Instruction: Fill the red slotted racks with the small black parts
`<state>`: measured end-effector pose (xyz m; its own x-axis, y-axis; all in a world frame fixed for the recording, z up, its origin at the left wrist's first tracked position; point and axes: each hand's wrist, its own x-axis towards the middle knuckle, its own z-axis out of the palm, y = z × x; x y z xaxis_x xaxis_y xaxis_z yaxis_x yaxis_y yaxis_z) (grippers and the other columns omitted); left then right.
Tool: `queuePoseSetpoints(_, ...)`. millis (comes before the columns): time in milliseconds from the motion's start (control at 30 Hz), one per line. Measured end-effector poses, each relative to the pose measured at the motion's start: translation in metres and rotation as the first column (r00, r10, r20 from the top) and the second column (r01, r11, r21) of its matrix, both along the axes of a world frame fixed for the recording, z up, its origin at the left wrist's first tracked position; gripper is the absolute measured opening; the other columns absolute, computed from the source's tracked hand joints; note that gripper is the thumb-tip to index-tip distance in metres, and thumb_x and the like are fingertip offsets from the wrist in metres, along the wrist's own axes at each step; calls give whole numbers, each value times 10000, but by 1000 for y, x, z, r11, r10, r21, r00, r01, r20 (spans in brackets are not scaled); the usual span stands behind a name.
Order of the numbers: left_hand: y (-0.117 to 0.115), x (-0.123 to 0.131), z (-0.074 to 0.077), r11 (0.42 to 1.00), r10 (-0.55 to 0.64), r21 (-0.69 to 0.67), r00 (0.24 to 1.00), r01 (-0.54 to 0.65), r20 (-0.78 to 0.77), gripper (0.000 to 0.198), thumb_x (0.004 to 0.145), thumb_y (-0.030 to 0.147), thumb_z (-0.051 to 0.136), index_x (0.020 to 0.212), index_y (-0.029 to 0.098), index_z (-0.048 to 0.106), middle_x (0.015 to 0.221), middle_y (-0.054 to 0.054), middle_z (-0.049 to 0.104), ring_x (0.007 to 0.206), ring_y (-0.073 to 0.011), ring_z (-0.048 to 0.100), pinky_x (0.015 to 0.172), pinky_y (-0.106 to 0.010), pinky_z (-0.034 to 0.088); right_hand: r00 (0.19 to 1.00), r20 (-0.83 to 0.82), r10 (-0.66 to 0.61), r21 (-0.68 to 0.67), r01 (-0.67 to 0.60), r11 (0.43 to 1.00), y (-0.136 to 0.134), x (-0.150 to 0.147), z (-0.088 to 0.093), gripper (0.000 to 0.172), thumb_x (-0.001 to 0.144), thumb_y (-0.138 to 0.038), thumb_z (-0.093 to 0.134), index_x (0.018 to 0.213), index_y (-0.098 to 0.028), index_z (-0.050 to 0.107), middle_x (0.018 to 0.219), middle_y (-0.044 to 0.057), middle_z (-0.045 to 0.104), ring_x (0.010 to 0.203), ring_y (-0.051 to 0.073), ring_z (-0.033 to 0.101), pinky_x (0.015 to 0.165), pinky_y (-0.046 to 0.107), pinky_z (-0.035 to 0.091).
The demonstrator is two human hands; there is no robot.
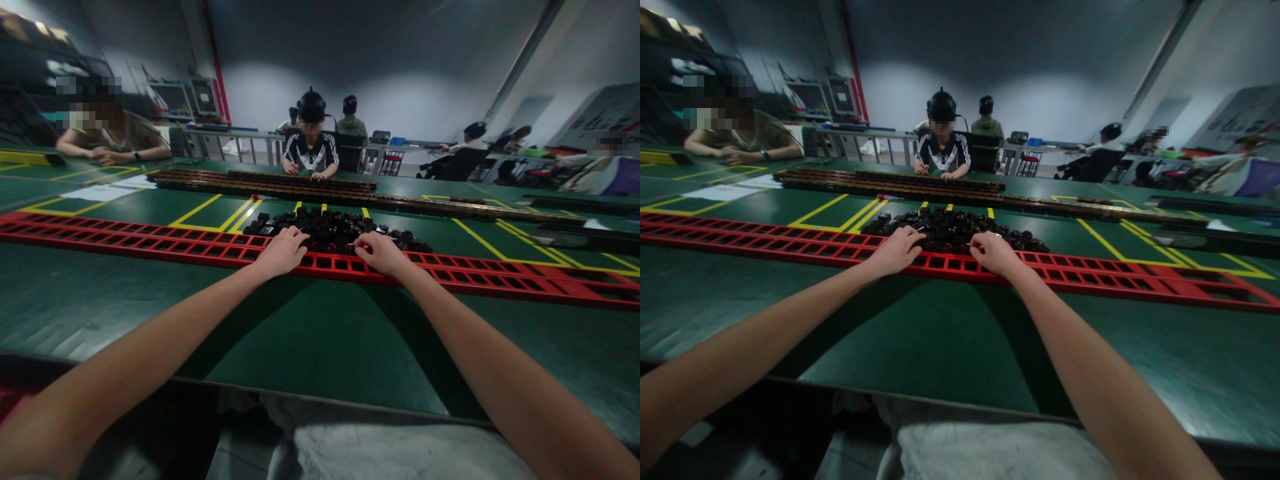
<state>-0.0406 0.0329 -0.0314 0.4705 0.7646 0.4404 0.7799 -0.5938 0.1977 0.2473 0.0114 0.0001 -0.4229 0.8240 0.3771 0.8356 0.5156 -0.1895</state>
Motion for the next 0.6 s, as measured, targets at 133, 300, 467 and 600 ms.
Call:
queuePoseSetpoints(133, -3, 1, 1, 1000, 2, -5, 1000, -2, 5, 380, 953, 277, 476, 1279, 151, 624, 1209, -138, 561, 1136, -304, 509, 1014, -478, 447, 1000, 5, -2, 2, 2, 1000, 1, 1, -1, 151, 885, -205, 586, 940, -172, 723, 929, 100, 717, 857, 221, 640, 797, 335, 493)
queuePoseSetpoints(300, -5, 2, 2, 1000, 18, -3, 1000, -18, -13, 369, 981, 274, 425, 1270, 166, 626, 1227, -127, 559, 1124, -290, 506, 1010, -467, 445, 1000, 30, -8, 5, 8, 1000, 1, 1, -2, 157, 895, -211, 582, 953, -165, 720, 925, 101, 711, 855, 219, 637, 795, 328, 486)
queuePoseSetpoints(467, -4, 1, 3, 1000, -2, 11, 1000, 2, -9, 390, 992, 256, 400, 1306, 149, 604, 1265, -127, 549, 1140, -284, 495, 1019, -456, 439, 1000, 23, -3, 7, 3, 1000, 0, 0, -1, 158, 900, -206, 576, 954, -158, 717, 927, 108, 714, 861, 226, 633, 795, 339, 485)
queuePoseSetpoints(600, -3, 2, 4, 998, -52, 24, 999, 53, -10, 394, 990, 231, 396, 1321, 184, 604, 1268, -108, 555, 1131, -273, 498, 1022, -447, 437, 1000, 22, -6, 9, 5, 1000, 0, 0, 0, 143, 890, -198, 583, 932, -168, 716, 918, 99, 717, 858, 223, 640, 796, 334, 493)
